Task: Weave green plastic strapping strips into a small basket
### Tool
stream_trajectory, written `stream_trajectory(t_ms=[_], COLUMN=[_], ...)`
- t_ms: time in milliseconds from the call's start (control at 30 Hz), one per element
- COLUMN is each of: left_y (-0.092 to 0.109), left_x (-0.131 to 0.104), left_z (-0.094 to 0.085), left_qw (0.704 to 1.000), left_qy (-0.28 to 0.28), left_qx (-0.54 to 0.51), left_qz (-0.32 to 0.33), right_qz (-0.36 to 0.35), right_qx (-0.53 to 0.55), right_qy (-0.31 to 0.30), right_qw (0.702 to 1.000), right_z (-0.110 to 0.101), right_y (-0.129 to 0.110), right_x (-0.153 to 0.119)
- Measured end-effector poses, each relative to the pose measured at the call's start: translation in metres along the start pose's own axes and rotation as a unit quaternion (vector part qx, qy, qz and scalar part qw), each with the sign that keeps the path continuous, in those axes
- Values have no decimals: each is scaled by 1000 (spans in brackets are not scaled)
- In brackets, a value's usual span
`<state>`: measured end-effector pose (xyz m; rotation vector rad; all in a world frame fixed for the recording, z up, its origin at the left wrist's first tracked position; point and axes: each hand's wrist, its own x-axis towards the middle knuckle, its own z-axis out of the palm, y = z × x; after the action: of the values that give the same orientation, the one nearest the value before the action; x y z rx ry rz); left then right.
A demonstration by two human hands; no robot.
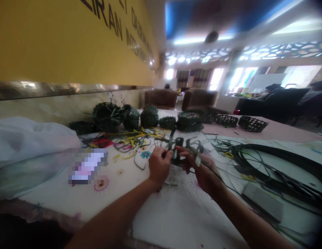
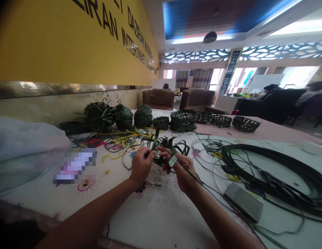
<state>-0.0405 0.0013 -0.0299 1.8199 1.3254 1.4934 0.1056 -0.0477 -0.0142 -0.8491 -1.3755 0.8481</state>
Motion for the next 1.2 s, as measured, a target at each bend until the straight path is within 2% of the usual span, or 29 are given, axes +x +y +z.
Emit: stream_trajectory(t_ms=[200, 367, 433, 500, 567, 633, 733, 933, 1033, 1100, 1200], left_y=[3, 4, 4, 4, 5, 6, 6, 3, 2, 3, 3], left_x=[-3, -4, -3, -2, -3, -3, -4, 0, 0, 0, 0], left_z=[0, 0, 0, 0, 0, 0, -1, -3, -3, -3, -3], left_qw=[1000, 1000, 1000, 1000, 1000, 1000, 1000, 1000, 1000, 1000, 1000], left_qy=[-4, -10, -11, -12, -11, -12, -16, -15, -14, -14, -17], left_qx=[-10, -14, -5, -3, -4, -8, -9, -6, -10, -11, -16], left_qz=[7, 6, 8, 9, 11, 12, 9, 7, 9, 11, 11], right_qz=[17, -22, -20, -13, -12, -12, -18, -111, -138, -127, -68], right_qx=[-23, -53, -10, 32, 25, -22, -128, -317, -354, -324, -207], right_qy=[-20, -59, -49, -15, 15, 21, -8, -80, -81, -57, -8], right_qw=[999, 997, 999, 999, 1000, 999, 992, 938, 921, 936, 976], right_z=[-2, -4, -3, -2, -1, -2, -4, -5, -3, -2, -2], right_y=[4, 3, 3, 3, 2, 0, -1, -2, -3, -3, -2], right_x=[1, 0, 0, 0, 1, 1, -1, 0, 2, 2, 0])
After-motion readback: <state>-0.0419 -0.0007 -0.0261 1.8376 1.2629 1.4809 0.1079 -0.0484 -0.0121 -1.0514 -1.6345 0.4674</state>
